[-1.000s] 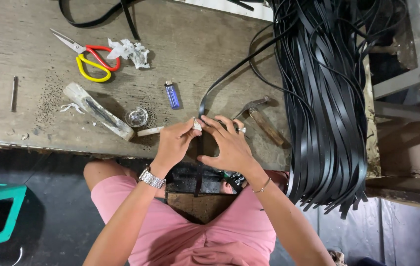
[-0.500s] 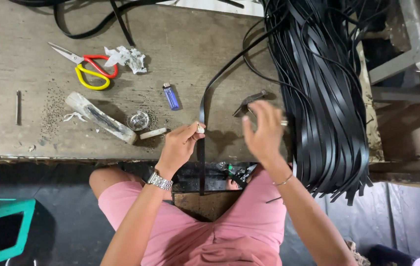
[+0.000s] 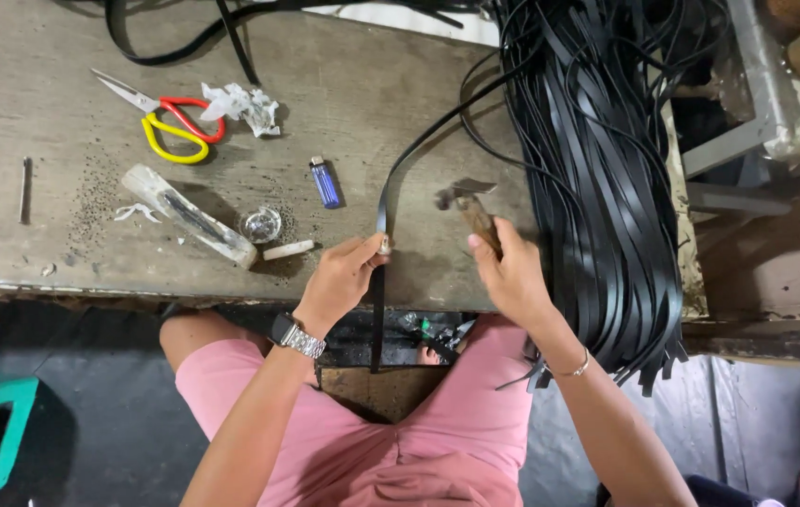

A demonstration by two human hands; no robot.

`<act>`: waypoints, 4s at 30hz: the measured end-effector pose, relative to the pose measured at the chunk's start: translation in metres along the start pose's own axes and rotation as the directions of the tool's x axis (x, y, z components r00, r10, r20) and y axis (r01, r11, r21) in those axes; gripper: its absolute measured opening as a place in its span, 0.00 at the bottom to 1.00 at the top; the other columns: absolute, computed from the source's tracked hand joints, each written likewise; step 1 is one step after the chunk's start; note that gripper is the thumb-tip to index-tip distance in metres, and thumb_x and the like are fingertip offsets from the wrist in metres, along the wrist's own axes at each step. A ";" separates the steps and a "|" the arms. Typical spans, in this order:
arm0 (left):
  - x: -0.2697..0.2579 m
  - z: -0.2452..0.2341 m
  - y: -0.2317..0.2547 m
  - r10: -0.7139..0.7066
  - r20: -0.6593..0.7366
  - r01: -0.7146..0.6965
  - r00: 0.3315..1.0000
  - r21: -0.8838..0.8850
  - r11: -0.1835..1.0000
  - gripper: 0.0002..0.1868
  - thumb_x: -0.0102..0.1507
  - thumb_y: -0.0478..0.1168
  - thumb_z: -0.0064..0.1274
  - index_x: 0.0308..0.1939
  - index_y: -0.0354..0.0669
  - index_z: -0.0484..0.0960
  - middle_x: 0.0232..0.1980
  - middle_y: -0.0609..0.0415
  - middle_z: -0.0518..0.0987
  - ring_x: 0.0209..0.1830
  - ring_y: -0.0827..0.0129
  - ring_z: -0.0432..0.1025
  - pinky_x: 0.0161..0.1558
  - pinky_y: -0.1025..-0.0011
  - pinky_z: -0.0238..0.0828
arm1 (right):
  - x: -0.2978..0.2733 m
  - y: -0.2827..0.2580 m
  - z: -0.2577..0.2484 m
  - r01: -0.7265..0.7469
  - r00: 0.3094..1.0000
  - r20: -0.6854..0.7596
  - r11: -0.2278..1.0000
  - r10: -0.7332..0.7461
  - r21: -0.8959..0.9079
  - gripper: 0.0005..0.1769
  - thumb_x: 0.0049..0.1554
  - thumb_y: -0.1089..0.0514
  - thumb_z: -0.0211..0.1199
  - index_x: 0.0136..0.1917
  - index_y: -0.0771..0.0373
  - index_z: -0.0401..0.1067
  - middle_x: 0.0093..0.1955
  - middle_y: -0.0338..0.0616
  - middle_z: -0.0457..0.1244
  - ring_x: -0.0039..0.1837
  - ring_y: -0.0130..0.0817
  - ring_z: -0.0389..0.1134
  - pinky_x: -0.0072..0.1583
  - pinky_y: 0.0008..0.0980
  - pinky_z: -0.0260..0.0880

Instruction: The person uses a hammer and a small metal tool to punch holes into a black belt on a wooden workbench. They repeatedly position the tool, strike it with the hammer, and adjust the belt to create a series of holes along its length.

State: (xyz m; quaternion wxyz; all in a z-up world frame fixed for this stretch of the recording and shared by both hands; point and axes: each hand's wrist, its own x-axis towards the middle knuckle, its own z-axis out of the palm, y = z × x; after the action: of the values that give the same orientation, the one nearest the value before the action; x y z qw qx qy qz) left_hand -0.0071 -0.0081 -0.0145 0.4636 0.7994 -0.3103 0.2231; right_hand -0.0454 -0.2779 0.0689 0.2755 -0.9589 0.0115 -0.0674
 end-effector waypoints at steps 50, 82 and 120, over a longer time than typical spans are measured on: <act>0.031 -0.018 0.014 -0.430 -0.103 0.396 0.897 -0.246 0.885 0.10 0.69 0.41 0.56 0.51 0.41 0.86 0.30 0.48 0.86 0.30 0.65 0.83 0.36 0.71 0.78 | -0.002 -0.041 0.083 0.457 0.889 0.014 0.884 -0.458 -0.100 0.32 0.58 0.34 0.60 0.73 0.43 0.68 0.78 0.31 0.58 0.81 0.41 0.51 0.76 0.46 0.47; 0.025 -0.004 0.007 -0.226 -0.116 0.213 0.967 -0.116 0.970 0.09 0.64 0.32 0.63 0.48 0.44 0.87 0.32 0.52 0.86 0.31 0.58 0.82 0.35 0.75 0.75 | 0.001 -0.025 0.087 0.516 0.853 -0.138 0.854 -0.504 0.068 0.27 0.57 0.49 0.66 0.67 0.59 0.73 0.67 0.45 0.67 0.72 0.47 0.65 0.73 0.50 0.58; 0.019 -0.002 0.003 -0.171 -0.005 0.170 0.985 -0.110 0.979 0.21 0.61 0.27 0.61 0.58 0.40 0.84 0.32 0.49 0.83 0.31 0.61 0.80 0.33 0.69 0.77 | -0.002 -0.009 0.026 0.229 0.903 -0.345 0.966 -0.256 -0.119 0.17 0.65 0.41 0.61 0.51 0.57 0.70 0.32 0.49 0.64 0.38 0.55 0.71 0.39 0.45 0.68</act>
State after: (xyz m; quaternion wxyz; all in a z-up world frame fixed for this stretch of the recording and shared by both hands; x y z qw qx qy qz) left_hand 0.0044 -0.0132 0.0008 0.5262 0.7949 -0.2489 0.1711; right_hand -0.0442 -0.2566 0.0512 0.2216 -0.9343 -0.0555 -0.2737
